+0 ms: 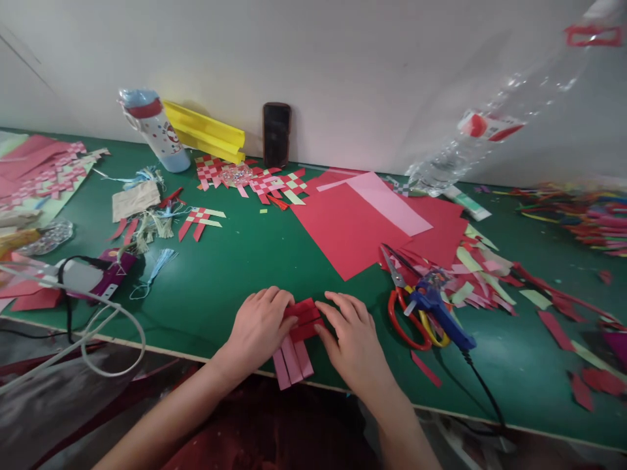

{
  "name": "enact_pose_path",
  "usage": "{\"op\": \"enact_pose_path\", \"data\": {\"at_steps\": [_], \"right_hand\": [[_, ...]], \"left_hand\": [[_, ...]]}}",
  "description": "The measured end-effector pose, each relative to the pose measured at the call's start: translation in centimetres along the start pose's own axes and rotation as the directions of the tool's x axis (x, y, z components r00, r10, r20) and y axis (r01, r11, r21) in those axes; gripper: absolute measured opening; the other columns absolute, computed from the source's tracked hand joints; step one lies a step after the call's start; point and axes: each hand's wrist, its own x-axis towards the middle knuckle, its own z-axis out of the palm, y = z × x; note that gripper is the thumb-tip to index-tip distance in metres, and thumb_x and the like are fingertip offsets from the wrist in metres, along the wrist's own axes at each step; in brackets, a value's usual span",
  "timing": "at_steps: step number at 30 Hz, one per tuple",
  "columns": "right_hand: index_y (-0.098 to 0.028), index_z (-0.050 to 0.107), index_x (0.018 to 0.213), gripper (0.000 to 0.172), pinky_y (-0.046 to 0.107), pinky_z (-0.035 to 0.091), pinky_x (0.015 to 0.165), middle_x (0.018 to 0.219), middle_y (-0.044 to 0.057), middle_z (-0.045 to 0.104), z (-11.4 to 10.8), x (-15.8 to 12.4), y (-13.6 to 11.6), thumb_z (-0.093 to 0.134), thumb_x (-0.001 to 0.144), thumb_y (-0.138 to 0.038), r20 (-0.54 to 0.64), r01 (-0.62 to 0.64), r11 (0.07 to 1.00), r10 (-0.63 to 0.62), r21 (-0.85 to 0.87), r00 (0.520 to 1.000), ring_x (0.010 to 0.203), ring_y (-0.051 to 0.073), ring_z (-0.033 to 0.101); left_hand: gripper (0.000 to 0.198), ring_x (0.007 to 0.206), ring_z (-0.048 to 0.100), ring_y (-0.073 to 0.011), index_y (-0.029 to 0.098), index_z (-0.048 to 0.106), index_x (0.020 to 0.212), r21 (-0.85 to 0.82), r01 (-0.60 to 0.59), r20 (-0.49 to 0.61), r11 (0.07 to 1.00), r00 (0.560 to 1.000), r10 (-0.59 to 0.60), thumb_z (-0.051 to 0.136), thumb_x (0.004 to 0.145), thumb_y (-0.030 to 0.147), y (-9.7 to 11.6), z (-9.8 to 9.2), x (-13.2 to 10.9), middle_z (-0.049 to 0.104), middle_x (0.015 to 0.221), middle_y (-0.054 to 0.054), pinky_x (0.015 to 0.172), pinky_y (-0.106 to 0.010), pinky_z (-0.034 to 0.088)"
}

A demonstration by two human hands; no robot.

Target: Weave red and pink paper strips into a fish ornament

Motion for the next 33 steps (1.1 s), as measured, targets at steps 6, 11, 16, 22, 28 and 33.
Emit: {"op": "enact_pose_path", "data": {"at_steps": [6,11,16,22,28,33], "right_hand": [[-0.022,0.062,0.122,0.031,0.048,0.046,0.092,0.128,0.011,0.062,0.2,0.4,0.0,0.052,0.093,-0.026,-0.027,-0.032,0.999,0.032,0.010,0.999,0.117,0.029,0.051],[-0.024,0.062,0.123,0.032,0.050,0.044,0.091,0.131,0.011,0.061,0.3,1.1,-0.4,0.053,0.093,-0.028,-0.014,-0.017,1.000,0.016,-0.010,1.000,0.119,0.030,0.049],[-0.024,0.063,0.122,0.031,0.050,0.043,0.092,0.132,0.011,0.060,0.4,1.3,-0.5,0.053,0.092,-0.028,-0.012,-0.026,1.000,0.026,-0.002,1.000,0.120,0.031,0.049],[-0.024,0.061,0.124,0.033,0.049,0.043,0.093,0.131,0.011,0.060,0.4,1.2,-0.4,0.054,0.092,-0.027,-0.021,-0.028,0.999,0.029,0.035,0.999,0.120,0.030,0.050],[-0.027,0.068,0.108,0.020,0.049,0.040,0.096,0.130,0.006,0.062,0.3,1.3,-0.6,0.059,0.090,-0.025,0.002,-0.026,0.995,0.026,0.095,1.000,0.122,0.029,0.049],[-0.028,0.069,0.106,0.019,0.048,0.037,0.098,0.126,0.005,0.064,0.4,0.9,-1.1,0.058,0.092,-0.026,-0.009,0.034,0.990,-0.033,0.140,0.999,0.120,0.026,0.049]], "left_hand": [[0.007,0.088,0.060,-0.0216,0.021,0.056,0.094,-0.008,-0.007,-0.020,1.000,1.000,0.006,0.060,0.089,0.022,0.1,0.3,-0.3,0.064,0.094,-0.002,0.080,-0.037,0.045],[0.015,0.092,0.060,-0.0232,0.020,0.057,0.103,0.012,-0.007,-0.024,1.000,1.000,0.008,0.058,0.088,0.017,0.0,0.5,-0.3,0.064,0.098,-0.004,0.083,-0.039,0.046],[0.010,0.090,0.060,-0.0222,0.021,0.057,0.097,0.017,-0.002,-0.015,1.000,1.000,0.002,0.060,0.087,0.019,0.2,0.3,-0.1,0.064,0.095,-0.003,0.081,-0.036,0.046],[0.009,0.087,0.060,-0.0218,0.021,0.055,0.093,0.014,0.017,-0.028,1.000,0.999,-0.017,0.059,0.086,0.018,0.1,0.6,-0.2,0.063,0.091,-0.002,0.079,-0.036,0.045],[0.012,0.088,0.060,-0.0221,0.021,0.054,0.092,0.001,0.008,-0.049,1.000,0.999,-0.008,0.054,0.084,0.012,-0.1,1.0,-0.3,0.063,0.091,-0.002,0.081,-0.038,0.046],[0.034,0.098,0.061,-0.0214,0.019,0.051,0.116,-0.106,-0.076,-0.113,0.991,0.992,0.064,0.049,0.084,0.008,-0.8,0.6,-0.8,0.065,0.105,-0.006,0.088,-0.039,0.049]]}}
